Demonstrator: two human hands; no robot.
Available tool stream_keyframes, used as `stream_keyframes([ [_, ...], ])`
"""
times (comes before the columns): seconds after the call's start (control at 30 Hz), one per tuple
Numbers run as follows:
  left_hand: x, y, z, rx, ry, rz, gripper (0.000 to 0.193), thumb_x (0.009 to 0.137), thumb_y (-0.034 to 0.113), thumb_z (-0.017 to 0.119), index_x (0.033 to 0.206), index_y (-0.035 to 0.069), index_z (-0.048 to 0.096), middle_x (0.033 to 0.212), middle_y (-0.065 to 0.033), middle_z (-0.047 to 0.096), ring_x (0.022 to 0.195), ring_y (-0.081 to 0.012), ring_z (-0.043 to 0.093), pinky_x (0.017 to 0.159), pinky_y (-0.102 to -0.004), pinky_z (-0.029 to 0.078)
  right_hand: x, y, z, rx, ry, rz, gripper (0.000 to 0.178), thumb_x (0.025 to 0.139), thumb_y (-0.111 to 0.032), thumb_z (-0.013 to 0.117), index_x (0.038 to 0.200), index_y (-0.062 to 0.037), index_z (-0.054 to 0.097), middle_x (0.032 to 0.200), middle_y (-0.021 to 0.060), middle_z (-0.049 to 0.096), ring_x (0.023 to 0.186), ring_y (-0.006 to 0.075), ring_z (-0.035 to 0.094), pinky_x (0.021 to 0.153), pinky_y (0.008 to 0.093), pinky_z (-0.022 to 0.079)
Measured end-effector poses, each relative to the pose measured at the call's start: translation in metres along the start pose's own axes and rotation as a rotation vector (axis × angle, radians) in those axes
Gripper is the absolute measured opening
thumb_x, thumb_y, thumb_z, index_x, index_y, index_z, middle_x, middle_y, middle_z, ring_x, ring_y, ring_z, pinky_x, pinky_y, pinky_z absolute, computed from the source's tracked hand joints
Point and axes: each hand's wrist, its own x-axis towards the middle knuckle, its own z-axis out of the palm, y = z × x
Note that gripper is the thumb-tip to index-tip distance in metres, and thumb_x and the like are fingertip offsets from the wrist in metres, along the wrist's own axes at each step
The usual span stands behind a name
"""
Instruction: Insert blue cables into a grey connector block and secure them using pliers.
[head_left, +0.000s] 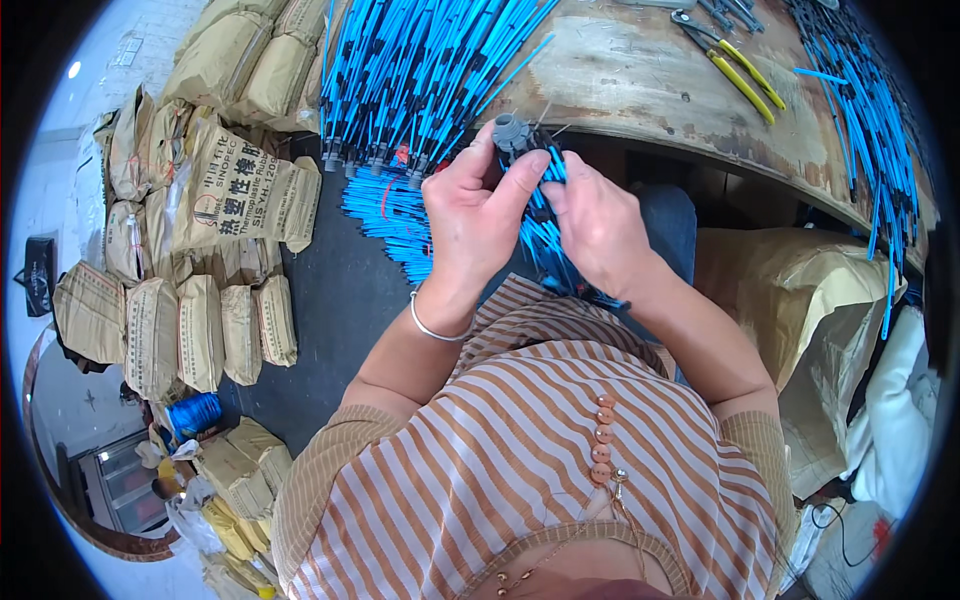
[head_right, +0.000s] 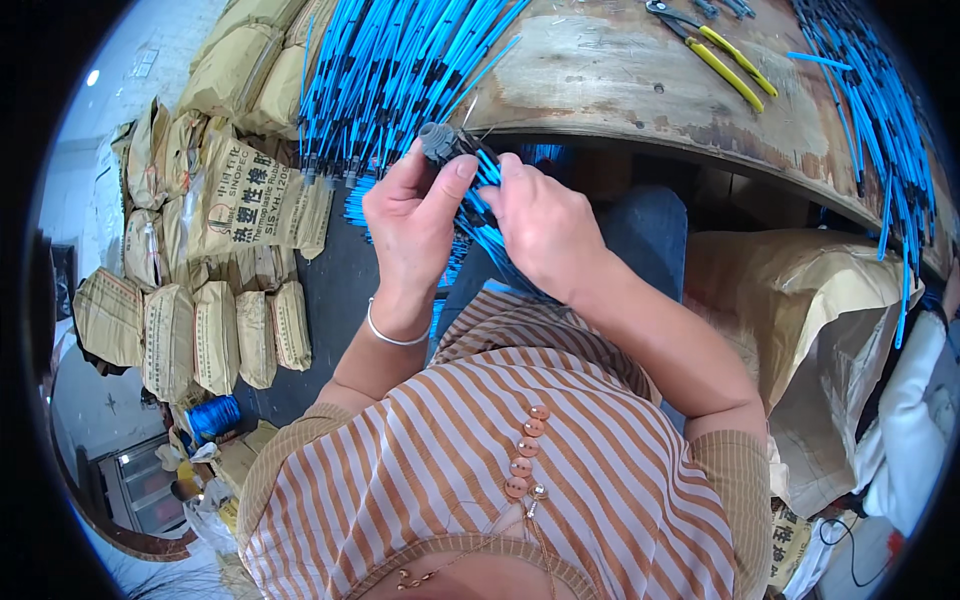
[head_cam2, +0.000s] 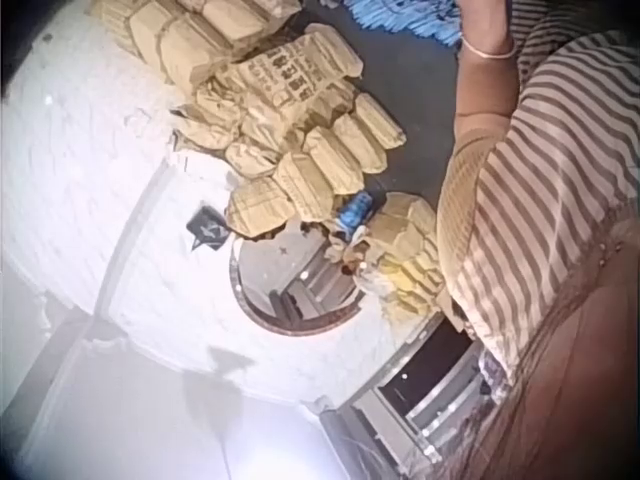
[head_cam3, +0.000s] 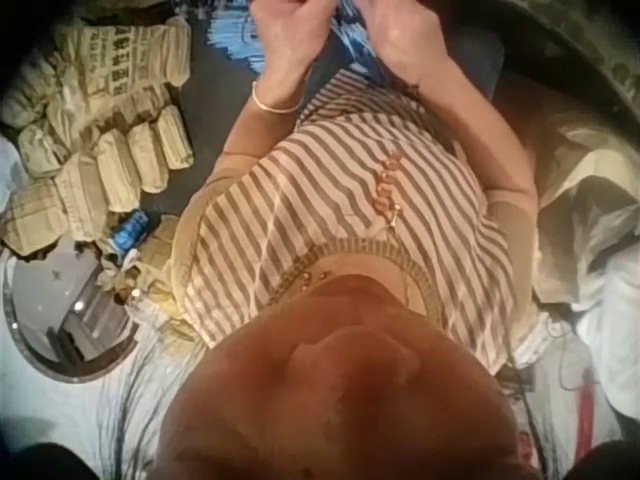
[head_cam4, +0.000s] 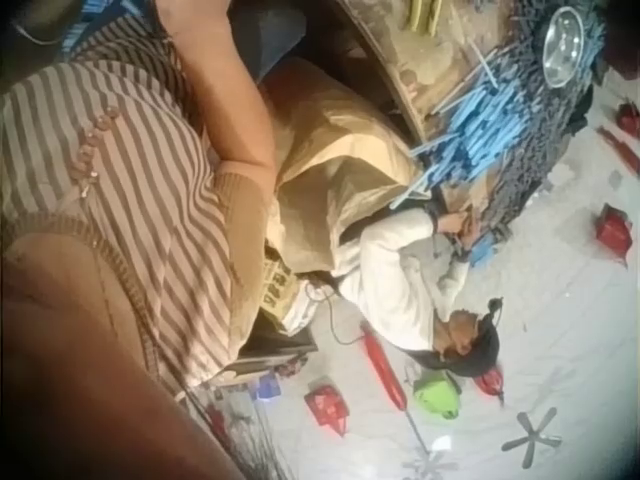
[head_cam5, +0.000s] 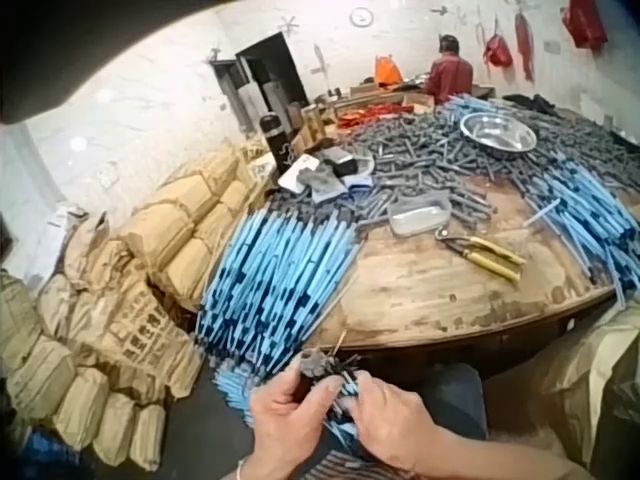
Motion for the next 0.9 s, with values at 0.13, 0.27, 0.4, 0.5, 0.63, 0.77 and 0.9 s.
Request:
stream_keyframes([
  [0.13,-0.002,-0.005,-0.007,-0.169,-0.051,0.011,0.035,0.079,-0.003,0.064,0.113,-0.006,0.06,0.082,-0.0045,0.064,0.065,-0.0065,0.049,0.06,-0.0174,0.041,0.003,0.003,-0.011,0.242,-0.06,0.019,0.017,0.085,-0.009,0.06,0.095,0.0025,0.052,0.07,0.0115,0.056,0.054,0.0264,0.054,0.047,0.034,0.044],
  [0.27,0.008,-0.017,-0.024,-0.291,-0.25,0.027,0.035,0.078,-0.004,0.063,0.113,-0.005,0.06,0.086,-0.0056,0.065,0.068,-0.0074,0.053,0.064,-0.0177,0.043,0.008,0.01,-0.011,0.308,-0.159,0.006,0.012,0.084,-0.009,0.06,0.088,0.0,0.052,0.066,0.0106,0.055,0.052,0.0272,0.054,0.046,0.0348,0.043],
  [0.4,0.016,-0.018,-0.028,-0.363,-0.349,0.11,0.033,0.08,-0.005,0.061,0.113,-0.005,0.06,0.09,-0.0075,0.066,0.072,-0.0088,0.055,0.065,-0.0189,0.044,0.012,0.015,-0.003,0.227,-0.103,-0.148,0.013,0.084,-0.009,0.06,0.084,-0.0011,0.051,0.064,0.0104,0.056,0.049,0.0279,0.053,0.047,0.0359,0.044],
  [0.5,0.017,-0.02,-0.028,-0.341,-0.297,0.016,0.032,0.081,-0.003,0.059,0.113,-0.005,0.057,0.096,-0.012,0.064,0.08,-0.0159,0.057,0.074,-0.024,0.045,0.013,0.016,0.001,0.148,-0.099,-0.16,0.013,0.084,-0.009,0.061,0.083,-0.0017,0.05,0.064,0.0103,0.056,0.048,0.0278,0.054,0.047,0.0364,0.044],
  [0.63,0.011,-0.016,-0.015,-0.258,-0.182,-0.073,0.031,0.082,0.0,0.057,0.112,-0.005,0.054,0.1,-0.016,0.061,0.087,-0.0231,0.059,0.082,-0.0295,0.046,0.014,0.014,0.007,0.07,-0.106,-0.146,0.013,0.083,-0.009,0.061,0.082,-0.0023,0.05,0.065,0.01,0.057,0.048,0.0276,0.054,0.046,0.0371,0.044],
  [0.77,0.003,-0.008,0.001,-0.083,0.022,-0.072,0.029,0.084,0.001,0.055,0.112,-0.003,0.05,0.097,-0.0146,0.06,0.085,-0.0232,0.059,0.08,-0.0305,0.047,0.016,0.007,0.011,0.073,-0.159,-0.064,0.014,0.082,-0.009,0.062,0.083,-0.0023,0.05,0.065,0.0093,0.057,0.047,0.0273,0.054,0.045,0.0376,0.044],
  [0.9,0.0,-0.007,-0.002,0.069,0.022,-0.089,0.029,0.085,0.004,0.055,0.113,-0.001,0.046,0.094,-0.0131,0.059,0.082,-0.0225,0.058,0.078,-0.0317,0.047,0.01,-0.007,0.009,0.054,-0.082,-0.038,0.014,0.081,-0.007,0.063,0.087,0.0004,0.052,0.065,0.0091,0.056,0.05,0.0253,0.055,0.048,0.0364,0.044],
])
